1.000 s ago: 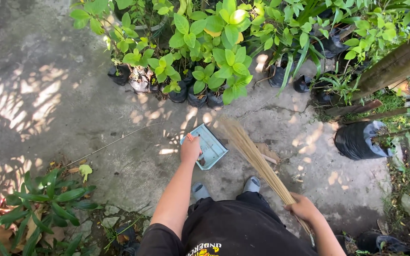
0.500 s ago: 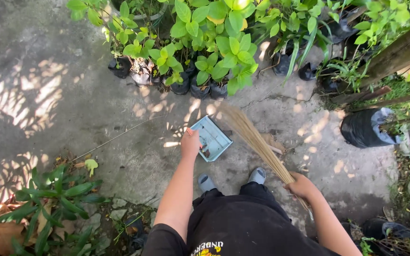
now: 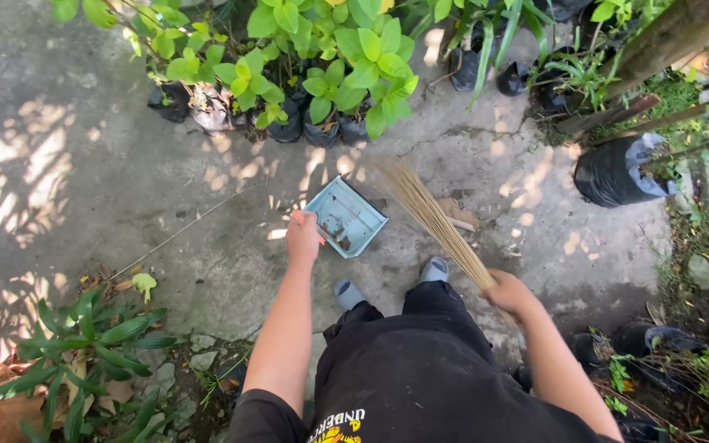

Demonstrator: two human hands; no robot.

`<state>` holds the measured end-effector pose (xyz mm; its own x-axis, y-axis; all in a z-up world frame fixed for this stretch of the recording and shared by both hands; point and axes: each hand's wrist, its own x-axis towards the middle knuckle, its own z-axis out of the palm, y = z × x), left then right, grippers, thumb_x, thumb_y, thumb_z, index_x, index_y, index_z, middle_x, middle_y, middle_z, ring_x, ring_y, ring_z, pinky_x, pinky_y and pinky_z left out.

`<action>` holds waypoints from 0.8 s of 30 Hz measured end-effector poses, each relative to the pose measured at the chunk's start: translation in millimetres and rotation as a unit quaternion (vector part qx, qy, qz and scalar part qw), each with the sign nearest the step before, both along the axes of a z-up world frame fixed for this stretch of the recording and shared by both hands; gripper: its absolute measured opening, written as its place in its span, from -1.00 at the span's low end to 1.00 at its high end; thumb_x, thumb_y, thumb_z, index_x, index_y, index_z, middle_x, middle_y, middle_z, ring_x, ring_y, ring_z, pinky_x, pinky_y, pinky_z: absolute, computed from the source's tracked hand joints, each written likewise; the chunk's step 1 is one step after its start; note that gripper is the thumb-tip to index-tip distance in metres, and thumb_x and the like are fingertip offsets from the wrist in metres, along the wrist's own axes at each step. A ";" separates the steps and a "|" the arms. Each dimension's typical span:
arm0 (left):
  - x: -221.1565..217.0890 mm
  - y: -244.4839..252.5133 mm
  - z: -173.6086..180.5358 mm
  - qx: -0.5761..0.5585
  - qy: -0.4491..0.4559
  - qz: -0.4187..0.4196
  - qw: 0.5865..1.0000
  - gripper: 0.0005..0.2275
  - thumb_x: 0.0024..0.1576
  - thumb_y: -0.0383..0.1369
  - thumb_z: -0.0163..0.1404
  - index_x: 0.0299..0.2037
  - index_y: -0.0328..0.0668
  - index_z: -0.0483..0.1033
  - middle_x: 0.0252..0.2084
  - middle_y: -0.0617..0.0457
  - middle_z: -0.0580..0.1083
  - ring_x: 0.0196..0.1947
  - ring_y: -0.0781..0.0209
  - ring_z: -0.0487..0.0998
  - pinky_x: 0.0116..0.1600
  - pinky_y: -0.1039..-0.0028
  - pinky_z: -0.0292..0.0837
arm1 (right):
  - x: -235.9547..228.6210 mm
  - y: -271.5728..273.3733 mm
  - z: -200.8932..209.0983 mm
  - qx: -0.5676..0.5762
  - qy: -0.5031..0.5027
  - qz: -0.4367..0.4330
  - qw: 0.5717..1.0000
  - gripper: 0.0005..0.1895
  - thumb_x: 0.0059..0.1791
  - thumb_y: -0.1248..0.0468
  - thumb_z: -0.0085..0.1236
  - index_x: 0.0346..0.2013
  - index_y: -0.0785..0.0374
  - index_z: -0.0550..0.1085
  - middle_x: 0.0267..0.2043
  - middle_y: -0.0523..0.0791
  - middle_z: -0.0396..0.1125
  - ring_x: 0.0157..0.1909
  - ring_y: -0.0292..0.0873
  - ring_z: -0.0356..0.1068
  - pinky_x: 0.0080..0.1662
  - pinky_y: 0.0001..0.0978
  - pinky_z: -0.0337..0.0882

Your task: Sweeping leaves and debris into a dustpan in an outdoor garden area.

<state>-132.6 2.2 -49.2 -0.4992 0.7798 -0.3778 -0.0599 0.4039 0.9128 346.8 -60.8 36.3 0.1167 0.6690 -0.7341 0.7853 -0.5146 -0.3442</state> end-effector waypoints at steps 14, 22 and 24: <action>-10.7 -27.0 18.8 0.013 -0.083 -0.029 0.996 -0.87 0.04 -0.54 -0.14 -0.25 -0.26 0.43 -0.22 -0.13 0.55 -0.30 0.27 0.51 -0.19 0.50 0.38 | 89.4 84.8 -6.6 -0.042 0.152 -0.079 0.984 -0.59 -0.10 0.29 0.28 0.03 0.27 0.47 -0.39 -0.03 0.43 -0.48 -0.17 0.37 -0.38 -0.23 0.38; 55.6 -4.6 90.4 0.010 -0.183 0.075 0.980 -0.82 0.03 -0.59 -0.21 -0.18 -0.19 0.27 -0.02 -0.37 0.62 -0.42 0.33 0.26 -0.29 0.51 0.18 | 138.2 235.6 -42.2 -0.024 0.052 0.030 0.998 -0.52 -0.22 0.27 0.29 -0.04 0.41 0.54 -0.29 0.13 0.53 -0.28 0.05 0.56 -0.18 -0.10 0.51; 88.8 22.9 108.6 0.054 -0.213 0.104 0.970 -0.80 -0.05 -0.60 -0.25 -0.23 -0.24 0.26 -0.08 -0.40 0.53 -0.19 0.25 0.63 -0.02 0.55 0.50 | 140.9 277.7 -47.9 0.023 0.027 0.071 0.997 -0.45 -0.25 0.22 0.36 -0.03 0.40 0.50 -0.19 0.13 0.50 -0.12 0.06 0.54 -0.07 -0.13 0.48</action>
<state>-43.8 25.1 59.4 -0.4667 0.7257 -0.5055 -0.5104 0.2458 0.8241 487.7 217.0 -11.5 -0.0202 0.7090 -0.7049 0.8291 -0.3822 -0.4081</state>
